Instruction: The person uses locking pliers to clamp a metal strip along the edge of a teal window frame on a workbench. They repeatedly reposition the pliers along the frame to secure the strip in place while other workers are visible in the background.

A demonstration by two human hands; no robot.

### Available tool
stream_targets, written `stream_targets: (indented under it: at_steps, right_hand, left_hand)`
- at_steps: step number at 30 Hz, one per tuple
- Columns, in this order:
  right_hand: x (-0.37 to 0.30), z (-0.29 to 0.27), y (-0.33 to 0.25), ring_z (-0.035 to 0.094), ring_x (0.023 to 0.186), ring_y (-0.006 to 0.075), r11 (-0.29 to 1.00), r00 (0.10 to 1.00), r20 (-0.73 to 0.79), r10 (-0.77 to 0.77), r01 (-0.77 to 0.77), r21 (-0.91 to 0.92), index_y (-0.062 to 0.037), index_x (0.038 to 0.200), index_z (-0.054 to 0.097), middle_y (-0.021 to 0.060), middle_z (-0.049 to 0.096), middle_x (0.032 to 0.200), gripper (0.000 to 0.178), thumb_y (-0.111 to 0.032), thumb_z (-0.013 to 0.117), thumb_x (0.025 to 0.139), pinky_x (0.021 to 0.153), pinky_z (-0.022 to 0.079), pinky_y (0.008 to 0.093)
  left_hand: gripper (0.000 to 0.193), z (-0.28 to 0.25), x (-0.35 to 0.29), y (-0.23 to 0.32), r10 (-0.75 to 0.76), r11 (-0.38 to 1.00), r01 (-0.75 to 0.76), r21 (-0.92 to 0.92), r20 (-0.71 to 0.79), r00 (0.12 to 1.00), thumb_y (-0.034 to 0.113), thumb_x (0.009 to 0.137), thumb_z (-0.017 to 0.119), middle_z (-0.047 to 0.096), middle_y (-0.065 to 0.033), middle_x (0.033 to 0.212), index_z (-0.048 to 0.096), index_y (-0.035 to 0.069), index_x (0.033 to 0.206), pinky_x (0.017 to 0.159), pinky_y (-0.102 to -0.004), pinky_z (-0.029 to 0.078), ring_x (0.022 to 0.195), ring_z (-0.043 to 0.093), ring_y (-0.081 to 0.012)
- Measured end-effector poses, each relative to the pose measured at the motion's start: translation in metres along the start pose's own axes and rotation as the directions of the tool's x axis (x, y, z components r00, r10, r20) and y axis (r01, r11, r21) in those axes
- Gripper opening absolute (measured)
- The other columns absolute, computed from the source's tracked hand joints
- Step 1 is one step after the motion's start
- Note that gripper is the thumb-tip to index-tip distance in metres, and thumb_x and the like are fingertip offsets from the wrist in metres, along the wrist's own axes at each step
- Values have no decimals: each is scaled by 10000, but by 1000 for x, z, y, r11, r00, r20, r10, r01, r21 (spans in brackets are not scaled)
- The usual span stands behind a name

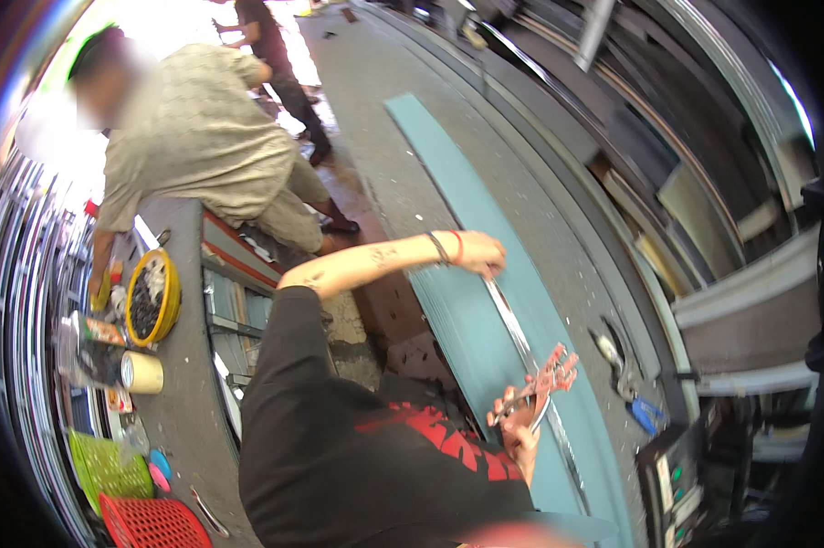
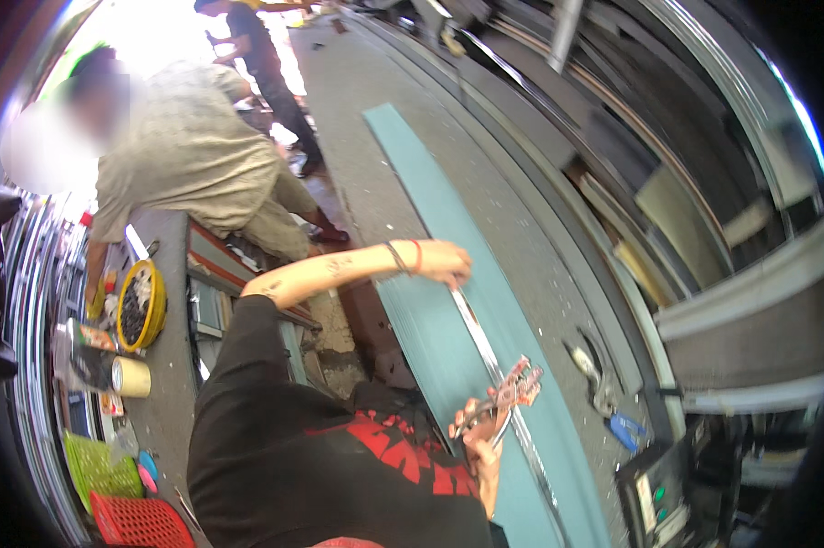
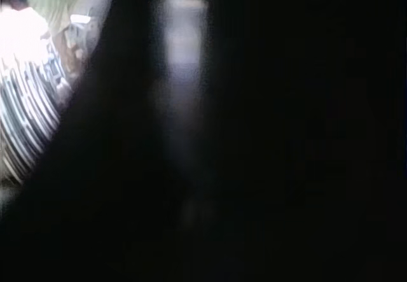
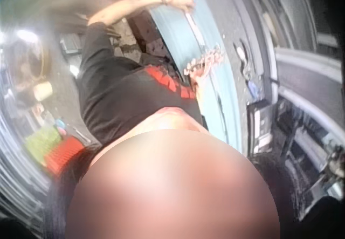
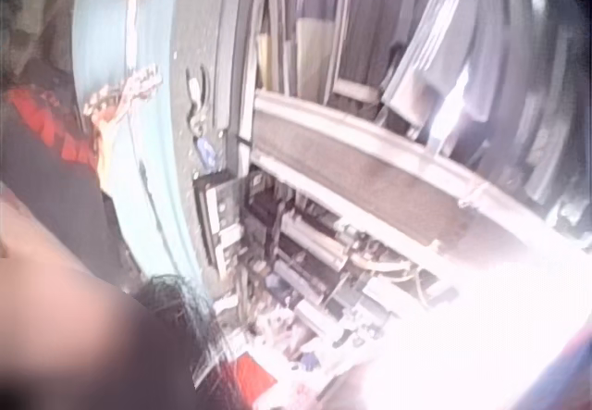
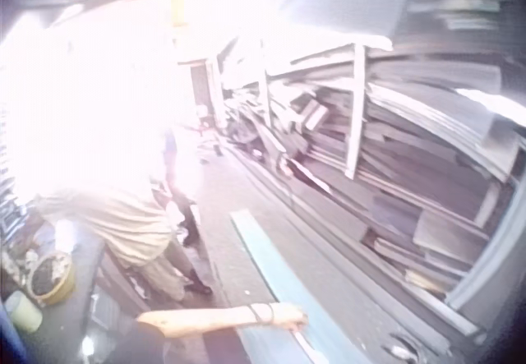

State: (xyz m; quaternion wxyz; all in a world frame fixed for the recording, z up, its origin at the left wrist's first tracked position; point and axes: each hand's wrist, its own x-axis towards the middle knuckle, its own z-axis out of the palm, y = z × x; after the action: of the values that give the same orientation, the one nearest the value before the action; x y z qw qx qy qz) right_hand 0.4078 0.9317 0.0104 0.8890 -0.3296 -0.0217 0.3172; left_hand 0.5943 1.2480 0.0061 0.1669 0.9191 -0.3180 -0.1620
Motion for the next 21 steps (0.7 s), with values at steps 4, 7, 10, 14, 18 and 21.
stream_targets:
  at_steps: [4,7,10,14,18,21]
  right_hand:
    - [22,14,6,495,735,193,995,999,19,-37,39,-89,-112,1311,262,93,444,951,689,-44,621,726,591,459,330]
    - [46,24,14,466,631,147,980,991,95,-96,111,-165,-74,1215,317,56,459,857,515,-90,626,803,529,429,290]
    - [74,39,28,425,621,110,955,978,109,-176,197,-222,-97,1132,357,20,427,822,451,-132,647,787,523,396,270]
    - [99,60,41,507,866,181,948,955,43,-292,295,-117,-113,1254,342,112,442,1149,566,-53,618,764,708,448,348]
    - [112,76,55,524,880,184,927,925,-58,-375,374,-29,-114,1278,352,173,395,1303,571,-23,590,767,705,460,348]
    - [115,83,71,533,883,183,900,891,-147,-429,436,18,-110,1295,354,189,365,1348,573,-1,563,773,703,466,344]
  left_hand:
    - [110,-8,-1,8,106,991,-99,90,-69,992,161,737,624,580,-77,830,570,92,803,758,-411,457,907,567,-284]
    - [91,-22,-4,19,147,984,-137,115,-90,985,115,760,585,577,-97,831,534,68,820,740,-419,453,885,566,-295]
    - [87,-39,-6,28,164,984,-158,80,-73,984,86,773,554,580,-144,798,510,55,842,703,-443,451,827,576,-344]
    - [139,-57,-15,34,105,994,-104,-22,26,994,132,805,558,577,-174,743,496,15,847,671,-452,436,770,572,-382]
    - [148,-72,-17,33,199,973,-175,-148,168,966,153,812,558,586,-147,704,532,13,851,622,-416,425,692,578,-327]
    - [194,-76,-14,28,271,951,-224,-213,225,936,185,836,553,564,-143,685,528,-3,876,609,-394,412,659,553,-295]
